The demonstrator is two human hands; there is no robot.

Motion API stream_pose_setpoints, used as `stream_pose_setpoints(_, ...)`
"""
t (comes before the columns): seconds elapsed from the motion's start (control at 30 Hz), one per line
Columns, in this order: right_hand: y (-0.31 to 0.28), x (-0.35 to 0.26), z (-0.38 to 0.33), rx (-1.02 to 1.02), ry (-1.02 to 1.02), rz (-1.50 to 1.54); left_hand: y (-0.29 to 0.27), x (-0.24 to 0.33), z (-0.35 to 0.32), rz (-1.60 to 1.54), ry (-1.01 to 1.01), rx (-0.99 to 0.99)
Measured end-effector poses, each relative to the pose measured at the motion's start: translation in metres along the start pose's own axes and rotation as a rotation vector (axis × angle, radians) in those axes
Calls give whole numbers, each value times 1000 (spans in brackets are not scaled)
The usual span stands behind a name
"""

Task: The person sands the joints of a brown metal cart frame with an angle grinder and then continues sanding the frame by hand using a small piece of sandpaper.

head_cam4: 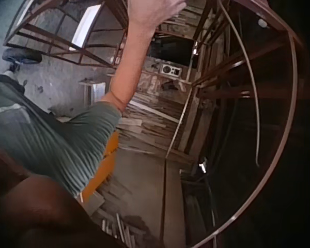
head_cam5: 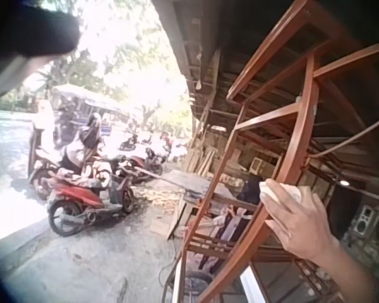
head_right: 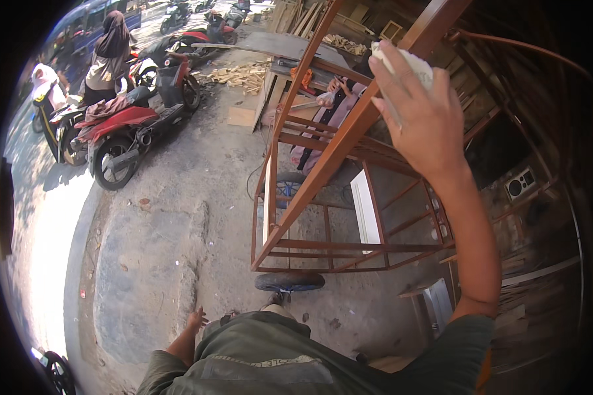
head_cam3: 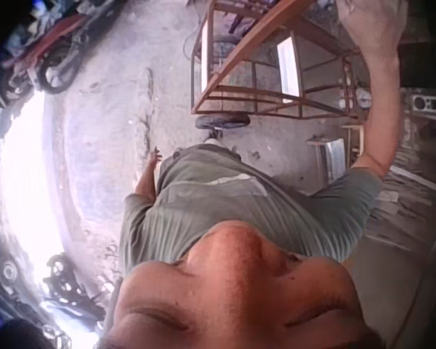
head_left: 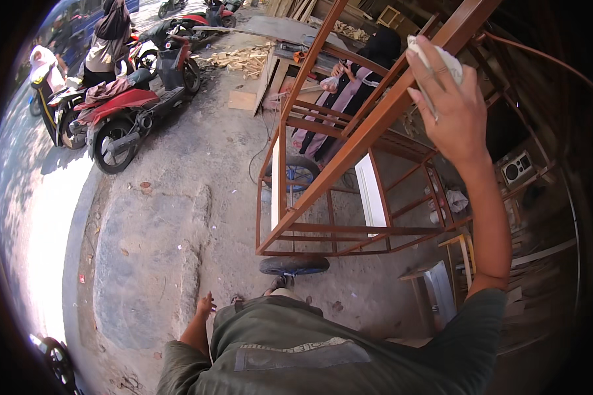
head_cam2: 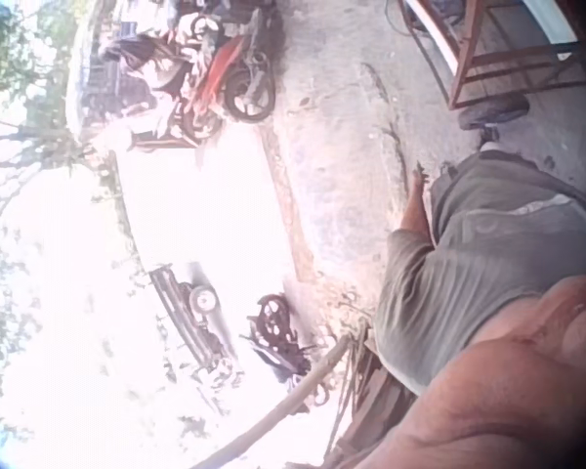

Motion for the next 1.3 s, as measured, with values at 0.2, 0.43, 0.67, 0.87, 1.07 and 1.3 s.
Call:
stream_pose_setpoints(0.2, 105, -140, -209, -550, -210, 111, 11, -41, -20, 6, -146, -30)
stream_pose_setpoints(0.43, 23, -102, -126, -99, 118, 317, 53, 115, 36, 268, 359, 90)
stream_pose_setpoints(0.67, 73, -27, -8, 411, 432, 284, 127, 516, -50, 61, 1138, -247)
stream_pose_setpoints(0.87, 145, -152, -124, 211, 427, 303, 152, 606, -80, -446, 1236, -497)
stream_pose_setpoints(1.07, 206, -202, -234, 123, 347, 238, 147, 659, -113, -480, 1357, -627)
stream_pose_setpoints(1.3, 90, -72, -27, 420, 453, 37, 182, 588, -107, -360, 971, -719)
Point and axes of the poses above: each hand's wrist, its own z-axis towards the middle knuckle, its own y-axis out of the palm, x = y × z, the point moved 1 cm from there along z, towards the middle knuckle, and after that the axes turned 11 degrees about y, right-handed, at the moved point
